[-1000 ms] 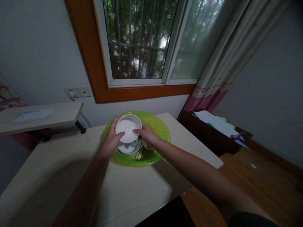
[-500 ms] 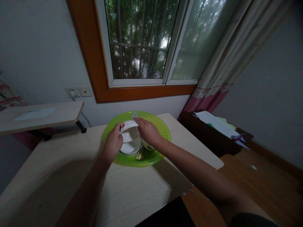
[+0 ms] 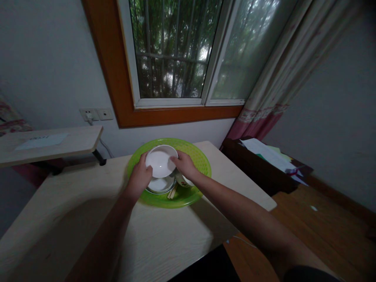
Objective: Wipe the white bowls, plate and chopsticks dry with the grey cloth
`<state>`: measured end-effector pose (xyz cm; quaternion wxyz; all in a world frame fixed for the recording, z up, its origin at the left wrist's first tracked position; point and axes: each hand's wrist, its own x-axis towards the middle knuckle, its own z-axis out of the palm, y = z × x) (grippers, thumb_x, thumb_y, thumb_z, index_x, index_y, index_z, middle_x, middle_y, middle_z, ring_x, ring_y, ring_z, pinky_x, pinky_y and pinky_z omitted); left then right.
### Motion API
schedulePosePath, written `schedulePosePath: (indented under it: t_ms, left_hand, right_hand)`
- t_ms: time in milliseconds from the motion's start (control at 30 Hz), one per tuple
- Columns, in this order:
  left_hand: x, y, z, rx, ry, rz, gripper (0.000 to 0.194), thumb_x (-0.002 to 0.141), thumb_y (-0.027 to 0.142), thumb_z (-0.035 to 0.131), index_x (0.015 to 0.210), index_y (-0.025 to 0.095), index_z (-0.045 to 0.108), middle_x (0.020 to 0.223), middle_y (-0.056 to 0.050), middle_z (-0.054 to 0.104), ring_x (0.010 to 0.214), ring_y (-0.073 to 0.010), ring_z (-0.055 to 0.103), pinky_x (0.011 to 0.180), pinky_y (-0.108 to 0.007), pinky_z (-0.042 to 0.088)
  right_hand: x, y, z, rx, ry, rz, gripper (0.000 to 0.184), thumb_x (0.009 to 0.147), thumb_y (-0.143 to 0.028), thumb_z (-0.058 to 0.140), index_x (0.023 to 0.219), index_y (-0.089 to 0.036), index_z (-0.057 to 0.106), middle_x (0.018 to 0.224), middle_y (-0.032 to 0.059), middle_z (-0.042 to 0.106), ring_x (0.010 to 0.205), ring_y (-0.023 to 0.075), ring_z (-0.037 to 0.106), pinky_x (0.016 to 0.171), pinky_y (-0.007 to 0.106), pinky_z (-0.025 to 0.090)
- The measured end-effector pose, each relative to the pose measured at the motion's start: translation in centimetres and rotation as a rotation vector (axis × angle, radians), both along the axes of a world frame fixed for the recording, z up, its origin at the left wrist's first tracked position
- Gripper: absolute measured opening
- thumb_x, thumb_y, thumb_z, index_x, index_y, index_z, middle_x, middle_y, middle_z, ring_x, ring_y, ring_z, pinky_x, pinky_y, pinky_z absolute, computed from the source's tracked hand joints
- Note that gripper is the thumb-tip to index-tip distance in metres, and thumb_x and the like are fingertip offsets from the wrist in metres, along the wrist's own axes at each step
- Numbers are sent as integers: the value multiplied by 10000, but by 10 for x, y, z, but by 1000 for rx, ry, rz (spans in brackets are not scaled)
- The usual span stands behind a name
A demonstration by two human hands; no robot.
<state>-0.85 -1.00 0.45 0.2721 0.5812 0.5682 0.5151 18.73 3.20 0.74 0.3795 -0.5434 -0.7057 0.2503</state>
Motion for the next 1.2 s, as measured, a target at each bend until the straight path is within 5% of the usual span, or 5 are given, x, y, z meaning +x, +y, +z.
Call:
schedulePosePath:
  t_ms: [233, 467, 867, 1100, 1200]
  left_hand:
    - [5, -6, 0, 28, 205, -21, 589, 756, 32, 495, 1311, 194, 606, 1196, -161, 698, 1137, -346, 643, 1091, -526, 413]
    - [11, -11, -3, 101, 437, -62, 596, 847, 35, 397, 1417, 143, 533, 1418, -199, 580, 1291, -342, 568, 1139, -519, 380]
    - [5, -7, 4, 186, 534, 35, 478, 935, 121, 395, 1393, 122, 532, 1406, -152, 601, 1309, -249, 561, 1150, -405, 409]
    - [0, -4, 12, -226, 423, 24, 548, 874, 192, 504, 1418, 131, 469, 1168, -166, 720, 995, -279, 719, 896, -380, 569]
    - [0, -7, 17, -208, 443, 56, 516, 867, 137, 458, 1382, 122, 494, 1188, -170, 710, 1047, -272, 703, 926, -360, 551]
  right_hand:
    - [5, -11, 18, 327, -365, 138, 403, 960, -138, 496, 1346, -186, 601, 1294, 123, 667, 1129, 262, 650, 994, 376, 488]
    - [12, -12, 28, 380, -635, 309, 436, 993, -175, 478, 1425, -215, 529, 1408, 114, 597, 1171, 273, 634, 987, 391, 495]
    - [10, 7, 18, 200, -371, 122, 232, 995, -195, 510, 1110, -154, 708, 1014, 105, 750, 927, 209, 690, 829, 257, 471]
    - [4, 4, 2, 67, -119, 31, 195, 986, -212, 528, 1028, -143, 706, 955, 68, 742, 854, 192, 675, 738, 241, 474]
    - [0, 1, 0, 138, -104, 63, 201, 959, -179, 548, 1091, -156, 698, 984, 63, 742, 894, 203, 682, 796, 262, 496]
